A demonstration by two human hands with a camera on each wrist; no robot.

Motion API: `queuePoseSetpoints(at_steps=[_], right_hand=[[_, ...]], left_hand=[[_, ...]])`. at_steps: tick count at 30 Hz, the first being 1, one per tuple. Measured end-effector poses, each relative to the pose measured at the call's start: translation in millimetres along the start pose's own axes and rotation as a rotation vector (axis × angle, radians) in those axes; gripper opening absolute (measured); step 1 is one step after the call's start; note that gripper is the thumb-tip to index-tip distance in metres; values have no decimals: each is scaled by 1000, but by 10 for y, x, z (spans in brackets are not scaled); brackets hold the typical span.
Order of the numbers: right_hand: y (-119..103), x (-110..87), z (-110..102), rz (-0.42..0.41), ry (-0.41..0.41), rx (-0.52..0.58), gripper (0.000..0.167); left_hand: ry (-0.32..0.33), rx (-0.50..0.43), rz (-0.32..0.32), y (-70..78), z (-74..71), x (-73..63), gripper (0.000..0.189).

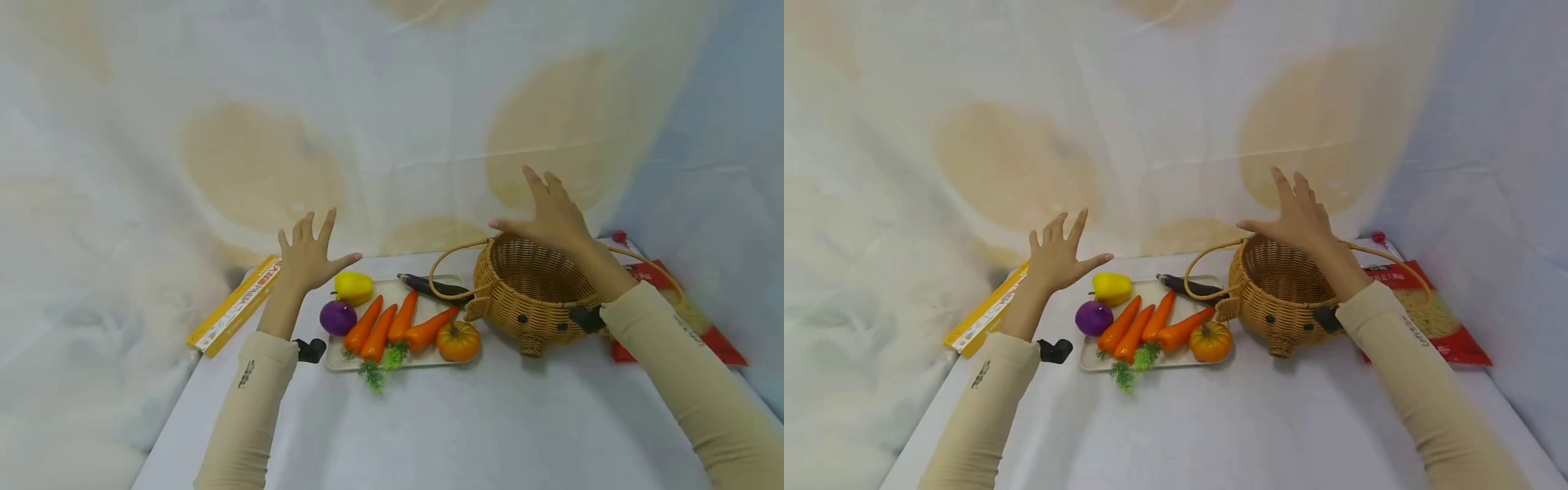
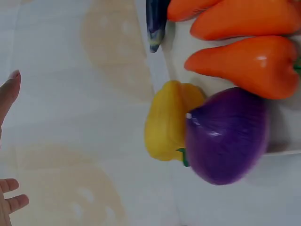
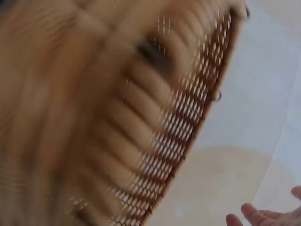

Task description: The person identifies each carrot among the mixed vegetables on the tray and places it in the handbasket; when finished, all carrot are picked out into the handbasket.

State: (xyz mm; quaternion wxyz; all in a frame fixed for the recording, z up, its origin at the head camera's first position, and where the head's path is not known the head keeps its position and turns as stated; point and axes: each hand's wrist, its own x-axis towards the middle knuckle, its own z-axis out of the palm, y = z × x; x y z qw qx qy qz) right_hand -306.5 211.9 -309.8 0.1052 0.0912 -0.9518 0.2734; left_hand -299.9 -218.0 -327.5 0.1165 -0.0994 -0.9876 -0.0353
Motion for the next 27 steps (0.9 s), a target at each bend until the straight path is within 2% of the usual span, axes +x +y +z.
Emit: queuePoseSetpoints(at_steps=[4, 8, 12, 16, 22, 27], right_hand=[[17, -219, 33, -43, 52, 116, 111], [-20, -439, 111, -46, 91, 217, 102], [-87, -605, 185, -46, 120, 249, 95], [-141, -710, 264, -46, 125, 265, 91], [-204, -876, 401, -73, 127, 315, 84], [-257, -1043, 496, -112, 138, 340, 78]], left_hand=[[62, -69, -4, -77, 108, -246, 105], [139, -119, -6, -189, 247, -530, 110], [205, -164, -7, -300, 415, -827, 112], [236, -199, -28, -365, 551, -1078, 109], [283, -230, -55, -362, 671, -1314, 102], [257, -264, -68, -317, 798, -1450, 98]])
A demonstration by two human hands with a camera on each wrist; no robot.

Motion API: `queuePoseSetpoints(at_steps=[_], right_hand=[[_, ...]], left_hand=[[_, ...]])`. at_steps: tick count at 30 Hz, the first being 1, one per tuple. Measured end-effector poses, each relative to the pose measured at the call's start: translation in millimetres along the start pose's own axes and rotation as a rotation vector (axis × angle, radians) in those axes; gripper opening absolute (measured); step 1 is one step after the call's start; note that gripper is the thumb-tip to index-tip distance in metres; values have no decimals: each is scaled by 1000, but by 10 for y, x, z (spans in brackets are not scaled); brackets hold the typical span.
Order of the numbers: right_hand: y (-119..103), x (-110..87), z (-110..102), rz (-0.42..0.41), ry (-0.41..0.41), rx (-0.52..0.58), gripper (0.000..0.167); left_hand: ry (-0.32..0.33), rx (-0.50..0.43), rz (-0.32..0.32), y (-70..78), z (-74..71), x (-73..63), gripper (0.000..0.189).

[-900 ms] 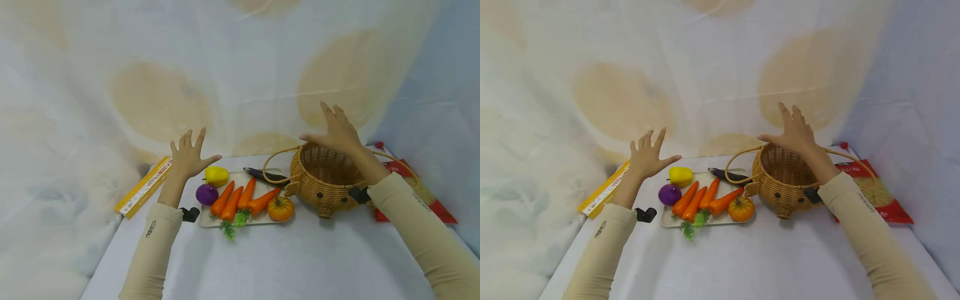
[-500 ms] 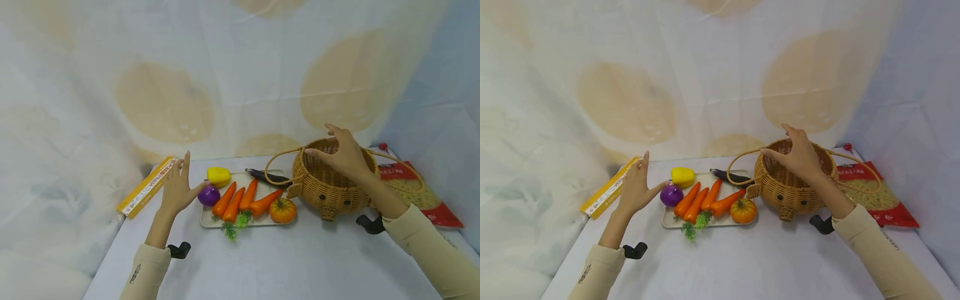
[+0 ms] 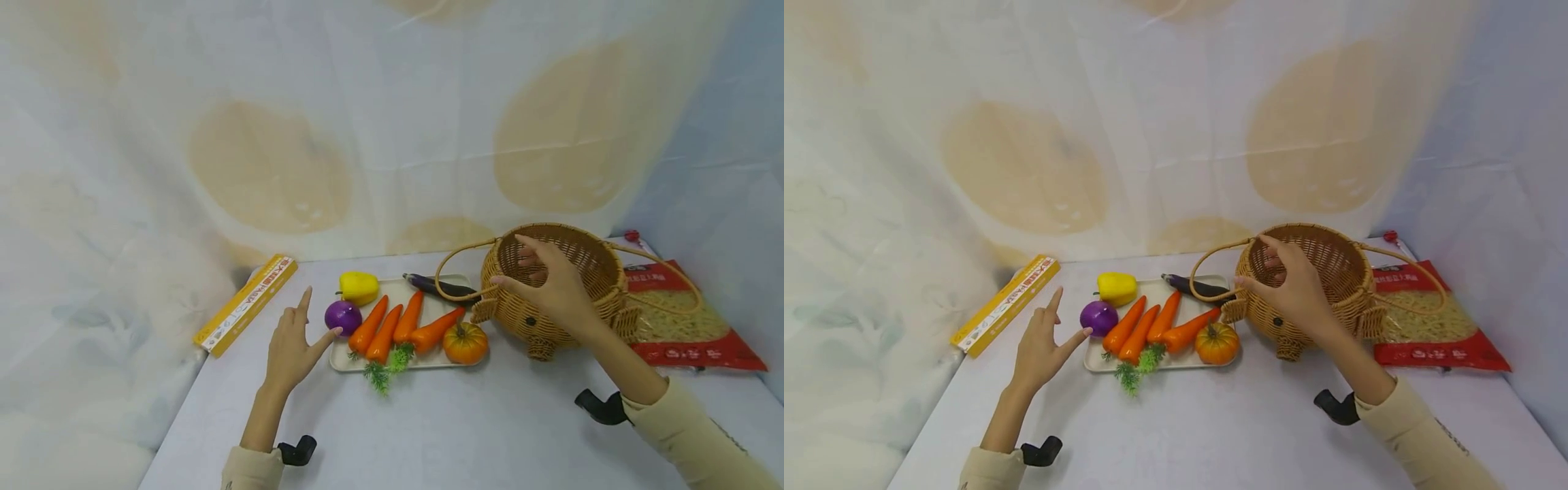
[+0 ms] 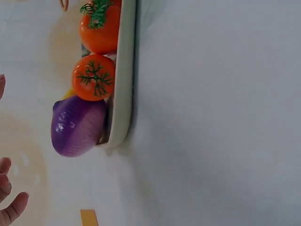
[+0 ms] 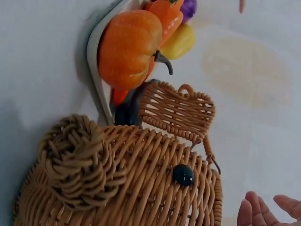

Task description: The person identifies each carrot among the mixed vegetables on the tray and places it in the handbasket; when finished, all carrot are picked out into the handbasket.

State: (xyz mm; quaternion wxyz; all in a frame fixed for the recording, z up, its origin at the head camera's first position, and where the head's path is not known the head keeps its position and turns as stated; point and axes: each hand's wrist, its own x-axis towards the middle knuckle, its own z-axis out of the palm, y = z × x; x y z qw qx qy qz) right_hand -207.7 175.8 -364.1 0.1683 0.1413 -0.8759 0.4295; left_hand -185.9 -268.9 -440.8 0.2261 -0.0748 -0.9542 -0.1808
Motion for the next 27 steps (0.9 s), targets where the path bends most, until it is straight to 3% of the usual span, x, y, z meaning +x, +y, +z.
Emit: queuePoseSetpoints(at_steps=[11, 15, 22, 27], right_hand=[[-74, -335, 213, -6, -1, 74, 70], [-82, -417, 358, -2, -8, 97, 68], [-108, -475, 579, 56, -94, 157, 62], [-179, -496, 789, 128, -146, 147, 61]], left_hand=[[-96, -151, -116, -119, 194, -265, 74], [-145, -252, -169, -185, 237, -336, 64], [-223, -434, -211, -327, 346, -371, 46], [-287, -471, -234, -434, 471, -418, 43]])
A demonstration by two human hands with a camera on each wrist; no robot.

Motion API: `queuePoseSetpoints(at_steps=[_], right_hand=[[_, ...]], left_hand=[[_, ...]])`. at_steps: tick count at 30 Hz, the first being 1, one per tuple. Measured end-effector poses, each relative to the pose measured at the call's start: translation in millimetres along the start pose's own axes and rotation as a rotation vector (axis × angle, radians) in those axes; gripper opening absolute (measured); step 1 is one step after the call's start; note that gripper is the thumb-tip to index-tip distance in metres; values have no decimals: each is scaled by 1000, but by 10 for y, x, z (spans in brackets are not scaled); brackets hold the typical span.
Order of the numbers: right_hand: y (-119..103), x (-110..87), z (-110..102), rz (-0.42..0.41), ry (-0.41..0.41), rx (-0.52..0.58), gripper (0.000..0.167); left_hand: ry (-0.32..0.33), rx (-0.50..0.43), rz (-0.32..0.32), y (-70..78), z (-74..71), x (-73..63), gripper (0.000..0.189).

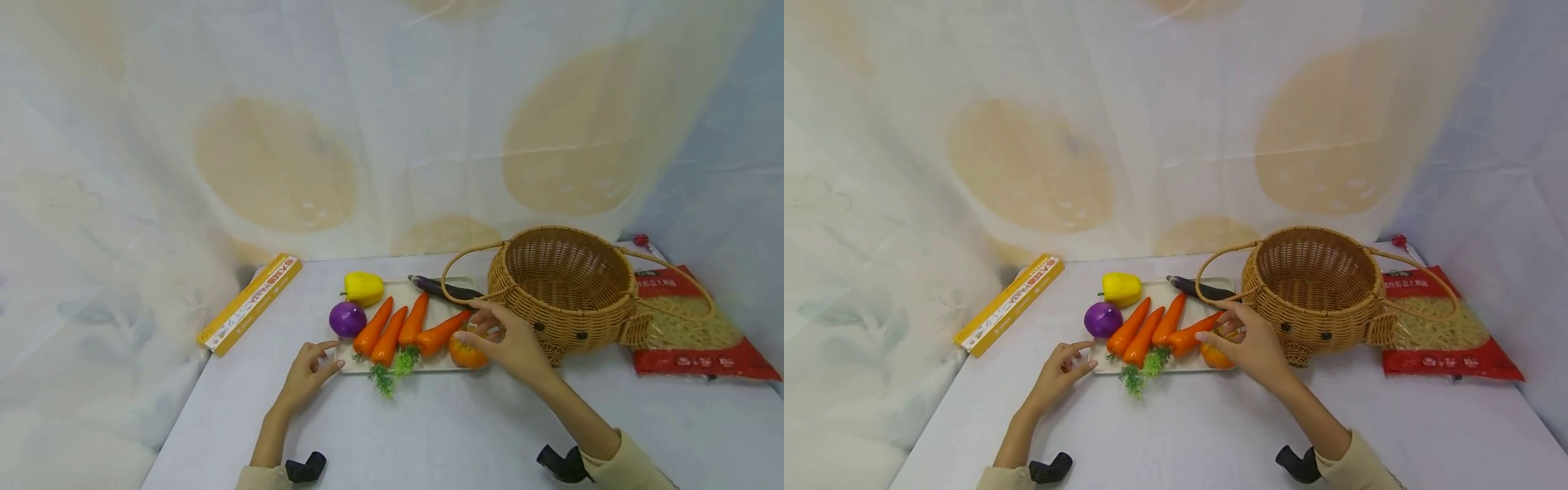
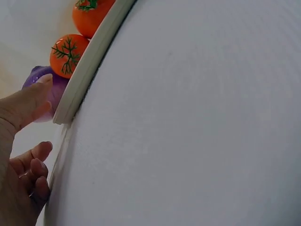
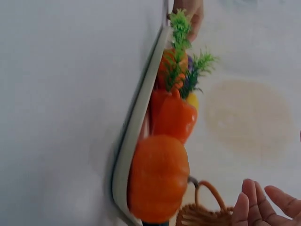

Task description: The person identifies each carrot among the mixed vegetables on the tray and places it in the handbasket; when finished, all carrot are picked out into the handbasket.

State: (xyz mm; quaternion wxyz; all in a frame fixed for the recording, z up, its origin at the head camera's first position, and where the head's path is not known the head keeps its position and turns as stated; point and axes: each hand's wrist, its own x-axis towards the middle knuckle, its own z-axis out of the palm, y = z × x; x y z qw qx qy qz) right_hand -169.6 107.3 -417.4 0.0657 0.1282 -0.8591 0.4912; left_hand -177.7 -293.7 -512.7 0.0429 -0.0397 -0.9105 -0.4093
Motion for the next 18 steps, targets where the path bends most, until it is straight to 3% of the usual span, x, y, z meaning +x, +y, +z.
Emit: queuePoseSetpoints(at_steps=[9, 18], right_hand=[[-77, 13, 424, 118, -32, 30, 59], [-77, -60, 742, 193, 10, 14, 50]], left_hand=[[87, -9, -6, -115, 108, -1, 35], [105, 43, -33, -135, 143, -4, 37]])
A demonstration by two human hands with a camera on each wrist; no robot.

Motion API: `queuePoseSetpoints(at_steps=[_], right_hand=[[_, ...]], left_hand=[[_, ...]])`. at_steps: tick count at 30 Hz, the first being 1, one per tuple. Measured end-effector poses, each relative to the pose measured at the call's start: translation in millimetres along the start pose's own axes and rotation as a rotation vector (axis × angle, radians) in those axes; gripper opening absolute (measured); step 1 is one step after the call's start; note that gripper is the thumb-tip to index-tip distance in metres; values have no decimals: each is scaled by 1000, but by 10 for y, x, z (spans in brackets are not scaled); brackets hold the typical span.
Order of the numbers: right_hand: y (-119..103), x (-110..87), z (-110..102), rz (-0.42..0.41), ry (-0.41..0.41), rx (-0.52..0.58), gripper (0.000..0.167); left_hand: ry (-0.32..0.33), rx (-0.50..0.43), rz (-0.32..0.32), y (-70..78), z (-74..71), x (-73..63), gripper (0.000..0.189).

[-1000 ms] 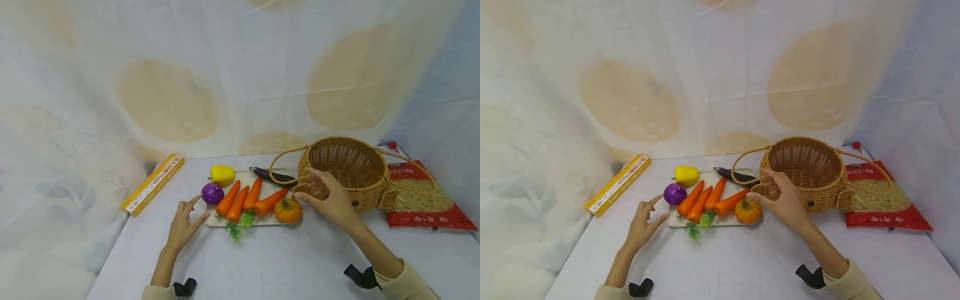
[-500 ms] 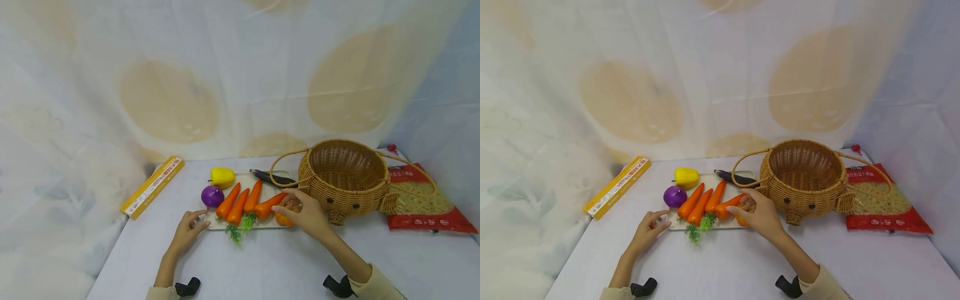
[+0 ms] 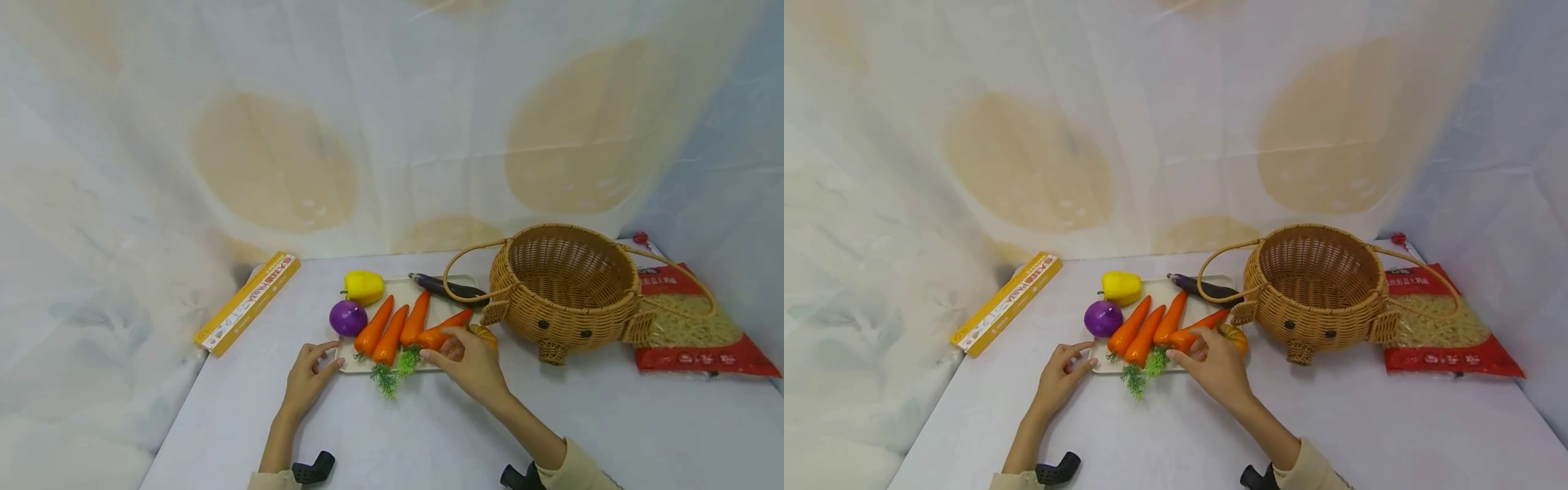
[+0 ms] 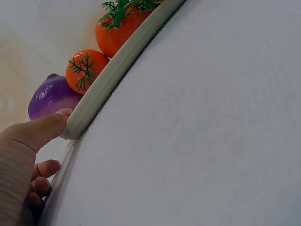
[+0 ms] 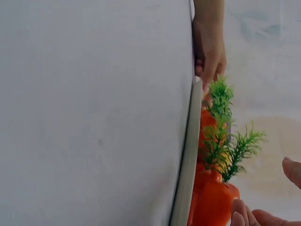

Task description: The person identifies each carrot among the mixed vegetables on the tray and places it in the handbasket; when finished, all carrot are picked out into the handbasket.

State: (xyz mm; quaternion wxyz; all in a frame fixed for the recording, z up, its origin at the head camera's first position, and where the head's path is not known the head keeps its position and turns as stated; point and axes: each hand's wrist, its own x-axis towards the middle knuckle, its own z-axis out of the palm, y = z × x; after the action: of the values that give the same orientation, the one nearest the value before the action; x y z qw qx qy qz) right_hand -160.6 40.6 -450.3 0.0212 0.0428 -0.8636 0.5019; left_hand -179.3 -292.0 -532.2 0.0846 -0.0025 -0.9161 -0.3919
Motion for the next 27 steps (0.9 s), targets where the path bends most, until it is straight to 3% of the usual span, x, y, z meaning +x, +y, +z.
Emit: queuePoseSetpoints(at_steps=[10, 22, 27], right_hand=[[15, -108, 159, 53, 81, 78, 52], [28, -226, 305, 197, 32, 167, 77], [9, -234, 340, 248, 25, 221, 78]], left_hand=[[7, 7, -4, 14, 1, -5, 35], [5, 9, -4, 20, -7, -11, 37], [2, 6, -6, 25, -9, -10, 37]])
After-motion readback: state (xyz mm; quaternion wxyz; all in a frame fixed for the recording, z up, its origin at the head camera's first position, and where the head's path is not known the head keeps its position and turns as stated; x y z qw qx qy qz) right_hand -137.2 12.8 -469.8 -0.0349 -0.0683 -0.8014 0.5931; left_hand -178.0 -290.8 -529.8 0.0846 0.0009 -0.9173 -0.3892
